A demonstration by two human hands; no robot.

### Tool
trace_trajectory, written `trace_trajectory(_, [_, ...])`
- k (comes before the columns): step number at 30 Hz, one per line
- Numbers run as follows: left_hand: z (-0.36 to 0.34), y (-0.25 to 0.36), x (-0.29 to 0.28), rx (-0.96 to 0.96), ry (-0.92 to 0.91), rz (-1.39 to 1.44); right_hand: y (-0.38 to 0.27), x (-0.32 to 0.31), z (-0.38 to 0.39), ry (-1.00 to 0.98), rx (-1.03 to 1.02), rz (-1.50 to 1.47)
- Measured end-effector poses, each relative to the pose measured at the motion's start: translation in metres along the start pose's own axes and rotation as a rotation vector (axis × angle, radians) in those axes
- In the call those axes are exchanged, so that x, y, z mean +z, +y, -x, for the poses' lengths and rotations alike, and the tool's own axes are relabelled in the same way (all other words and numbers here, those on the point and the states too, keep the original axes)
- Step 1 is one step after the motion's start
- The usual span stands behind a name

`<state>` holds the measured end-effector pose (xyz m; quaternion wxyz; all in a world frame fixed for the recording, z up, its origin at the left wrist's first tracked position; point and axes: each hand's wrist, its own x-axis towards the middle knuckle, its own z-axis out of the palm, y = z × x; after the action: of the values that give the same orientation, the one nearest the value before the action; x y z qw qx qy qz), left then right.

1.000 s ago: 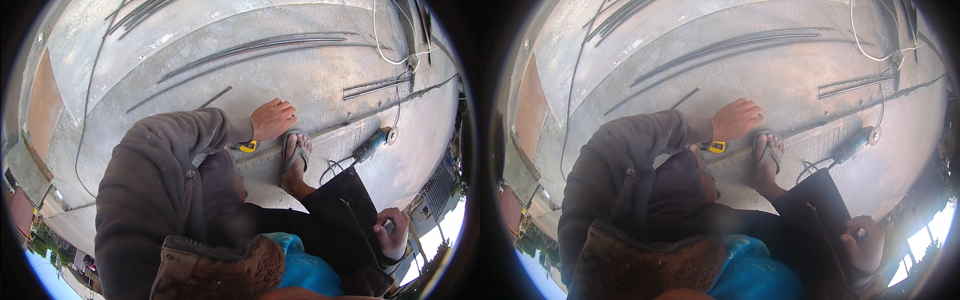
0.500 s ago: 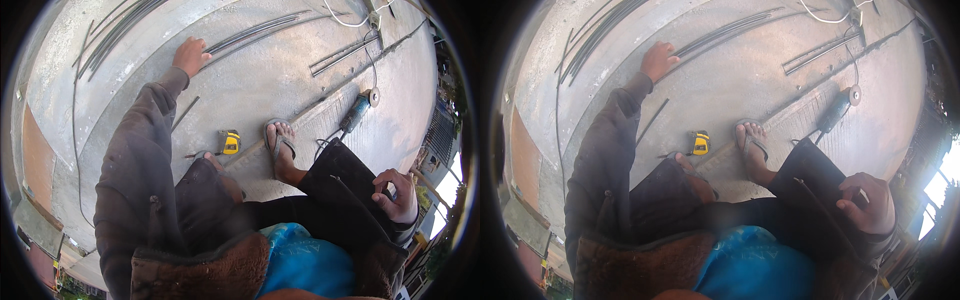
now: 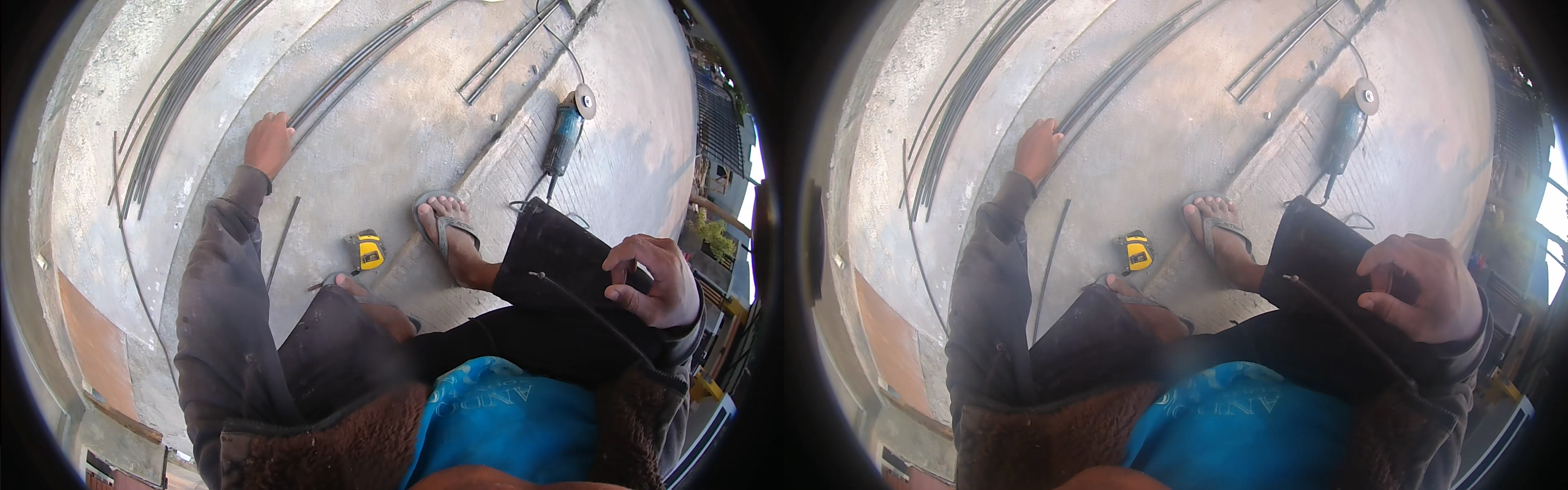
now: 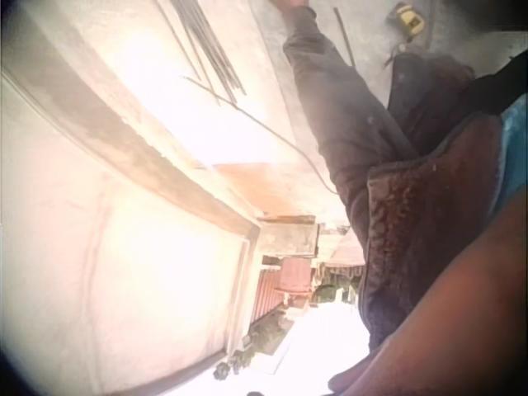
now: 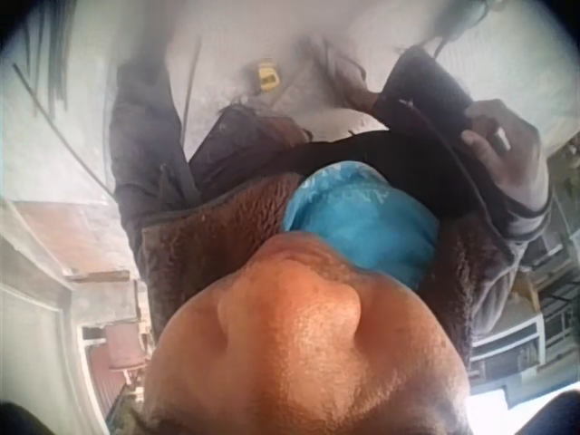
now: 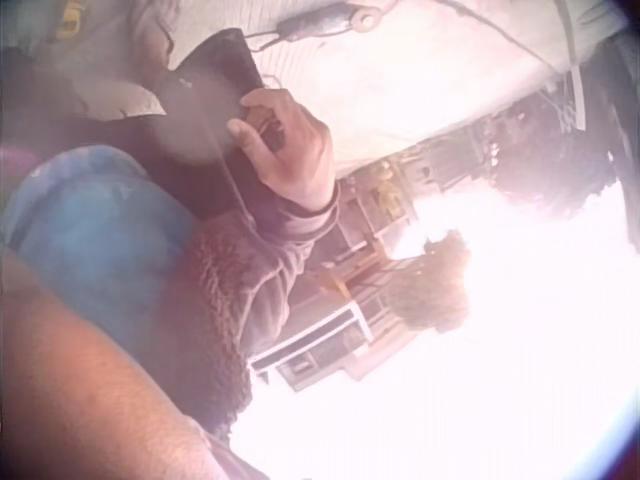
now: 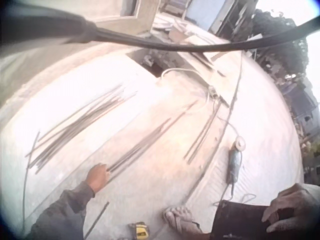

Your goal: The person uses an angle grinder to cut several metal rods on a concrete floor, then uses a hammer to bend the cut ends of the rods. The cut pieces are gathered and arranged on the floor.

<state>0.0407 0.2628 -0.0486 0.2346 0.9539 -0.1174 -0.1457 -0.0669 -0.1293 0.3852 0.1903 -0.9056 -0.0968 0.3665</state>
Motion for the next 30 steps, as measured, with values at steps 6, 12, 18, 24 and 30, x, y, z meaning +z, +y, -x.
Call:
trace_trajectory(6, [0.003,-0.009,-0.021,-0.064,0.130,-0.110,-0.002,0.000,-0.002,0.010,-0.026,-0.002])
trace_trajectory(12, [-0.023,-0.061,-0.057,-0.022,0.320,-0.247,-0.002,-0.004,-0.004,-0.014,-0.017,-0.038])
trace_trajectory(18, [-0.061,-0.127,-0.087,-0.240,0.425,-0.281,0.004,-0.010,-0.007,-0.041,-0.062,-0.092])
trace_trajectory(24, [-0.075,-0.171,-0.089,-0.325,0.465,-0.351,0.007,-0.008,-0.006,-0.024,-0.050,-0.123])
trace_trajectory(30, [-0.063,-0.095,-0.085,0.027,0.569,-0.287,-0.003,-0.011,-0.015,-0.056,-0.029,-0.067])
